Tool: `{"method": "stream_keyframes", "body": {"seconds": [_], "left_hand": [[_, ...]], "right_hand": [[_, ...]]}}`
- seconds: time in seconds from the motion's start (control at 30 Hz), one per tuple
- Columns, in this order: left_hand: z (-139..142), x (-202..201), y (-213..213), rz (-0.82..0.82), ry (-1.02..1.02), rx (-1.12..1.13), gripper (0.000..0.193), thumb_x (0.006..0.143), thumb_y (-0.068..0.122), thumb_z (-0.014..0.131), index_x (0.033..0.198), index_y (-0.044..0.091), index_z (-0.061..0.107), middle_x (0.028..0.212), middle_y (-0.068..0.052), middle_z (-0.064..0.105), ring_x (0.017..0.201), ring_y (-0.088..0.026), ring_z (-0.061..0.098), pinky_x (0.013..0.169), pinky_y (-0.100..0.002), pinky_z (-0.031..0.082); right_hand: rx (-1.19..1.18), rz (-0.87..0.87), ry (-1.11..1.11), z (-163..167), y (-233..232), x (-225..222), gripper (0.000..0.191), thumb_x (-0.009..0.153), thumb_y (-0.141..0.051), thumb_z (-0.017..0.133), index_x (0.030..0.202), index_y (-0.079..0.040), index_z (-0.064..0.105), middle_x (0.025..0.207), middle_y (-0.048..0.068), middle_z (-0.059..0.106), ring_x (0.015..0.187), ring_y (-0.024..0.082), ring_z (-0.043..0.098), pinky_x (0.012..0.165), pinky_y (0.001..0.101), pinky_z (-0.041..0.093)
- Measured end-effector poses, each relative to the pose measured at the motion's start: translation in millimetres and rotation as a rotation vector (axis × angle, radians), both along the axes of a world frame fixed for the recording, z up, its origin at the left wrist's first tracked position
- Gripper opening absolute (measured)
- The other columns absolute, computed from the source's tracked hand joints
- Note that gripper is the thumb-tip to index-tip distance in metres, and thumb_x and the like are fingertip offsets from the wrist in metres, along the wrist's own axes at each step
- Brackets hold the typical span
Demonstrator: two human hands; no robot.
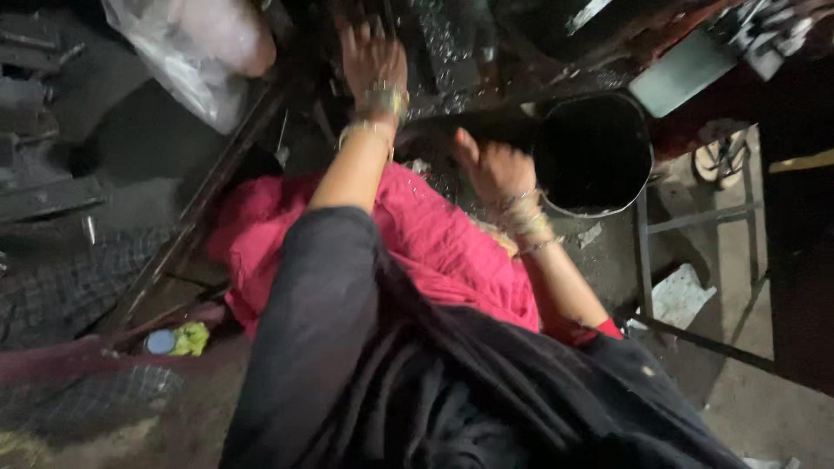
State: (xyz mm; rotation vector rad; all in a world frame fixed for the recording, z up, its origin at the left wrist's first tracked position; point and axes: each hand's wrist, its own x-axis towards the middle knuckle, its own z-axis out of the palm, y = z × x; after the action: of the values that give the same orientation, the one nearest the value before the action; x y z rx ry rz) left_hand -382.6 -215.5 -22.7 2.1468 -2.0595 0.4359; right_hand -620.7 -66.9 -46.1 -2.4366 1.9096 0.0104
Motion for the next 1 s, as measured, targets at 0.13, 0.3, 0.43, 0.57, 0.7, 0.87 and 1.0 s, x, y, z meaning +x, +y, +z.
{"method": "stream_keyframes", "body": {"seconds": [0.13,0.3,0.43,0.57,0.7,0.87,1.0], "left_hand": [[-1.1,8.5,-7.6,0.008,-0.022,-0.103,0.044,0.105,0.023,0.052,0.146,0.009,0.06,0.149,-0.016,0.057,0.145,-0.037,0.039,0.122,-0.061,0.014],[-7.9,15.4,-7.7,-0.045,0.095,-0.05,0.041,0.104,0.021,0.05,0.142,0.013,0.061,0.15,-0.014,0.054,0.145,-0.036,0.039,0.12,-0.063,0.015],[-14.5,17.4,1.0,-0.06,0.143,-0.146,0.045,0.103,0.022,0.05,0.145,0.01,0.061,0.149,-0.015,0.054,0.142,-0.039,0.038,0.118,-0.065,0.014],[-10.6,9.9,34.4,-0.178,0.097,-0.012,0.043,0.101,0.036,0.051,0.131,0.009,0.066,0.152,-0.011,0.054,0.143,-0.03,0.042,0.119,-0.066,0.01],[-10.6,8.8,85.9,-0.45,0.098,-0.018,0.053,0.098,0.046,0.054,0.13,0.007,0.068,0.141,-0.015,0.06,0.131,-0.035,0.05,0.119,-0.064,0.016],[0.3,-1.2,68.0,-0.488,0.158,-0.289,0.027,0.106,0.018,0.053,0.125,0.008,0.068,0.137,-0.012,0.065,0.13,-0.034,0.055,0.12,-0.062,0.026],[11.7,-52.7,40.5,-0.081,-0.133,-0.274,0.032,0.091,0.02,0.06,0.114,0.002,0.074,0.119,-0.024,0.068,0.116,-0.043,0.061,0.105,-0.063,0.041]], "right_hand": [[-0.244,0.103,-0.022,-20.8,9.7,-19.5,0.04,0.111,-0.045,0.053,0.116,-0.012,0.076,0.073,0.014,0.067,0.066,0.036,0.068,0.06,0.0497,0.053],[-0.295,0.076,-0.095,-57.9,28.0,-6.3,0.058,0.11,-0.052,0.058,0.073,-0.009,0.071,0.065,0.012,0.065,0.061,0.033,0.067,0.057,0.0472,0.053],[-0.091,-0.195,-0.162,-9.3,7.6,7.1,0.065,0.105,-0.06,0.055,0.069,-0.006,0.067,0.067,0.021,0.067,0.064,0.041,0.066,0.059,0.0522,0.053],[-0.336,-0.161,-0.675,85.2,-1.5,14.4,0.058,0.11,-0.057,0.04,0.093,-0.007,0.066,0.08,0.016,0.069,0.075,0.042,0.066,0.063,0.0515,0.05],[-0.217,-0.322,-0.736,122.1,0.2,19.1,0.058,0.107,-0.059,0.036,0.089,-0.011,0.064,0.078,0.014,0.07,0.077,0.04,0.068,0.066,0.0512,0.05],[-0.215,-0.375,-0.731,113.2,6.3,19.8,0.057,0.104,-0.06,0.036,0.095,-0.013,0.068,0.078,0.013,0.072,0.078,0.041,0.07,0.065,0.0511,0.052],[-0.234,-0.352,-0.614,108.3,4.5,24.6,0.055,0.106,-0.057,0.037,0.099,-0.015,0.072,0.083,0.018,0.072,0.08,0.044,0.068,0.064,0.0549,0.051]]}}
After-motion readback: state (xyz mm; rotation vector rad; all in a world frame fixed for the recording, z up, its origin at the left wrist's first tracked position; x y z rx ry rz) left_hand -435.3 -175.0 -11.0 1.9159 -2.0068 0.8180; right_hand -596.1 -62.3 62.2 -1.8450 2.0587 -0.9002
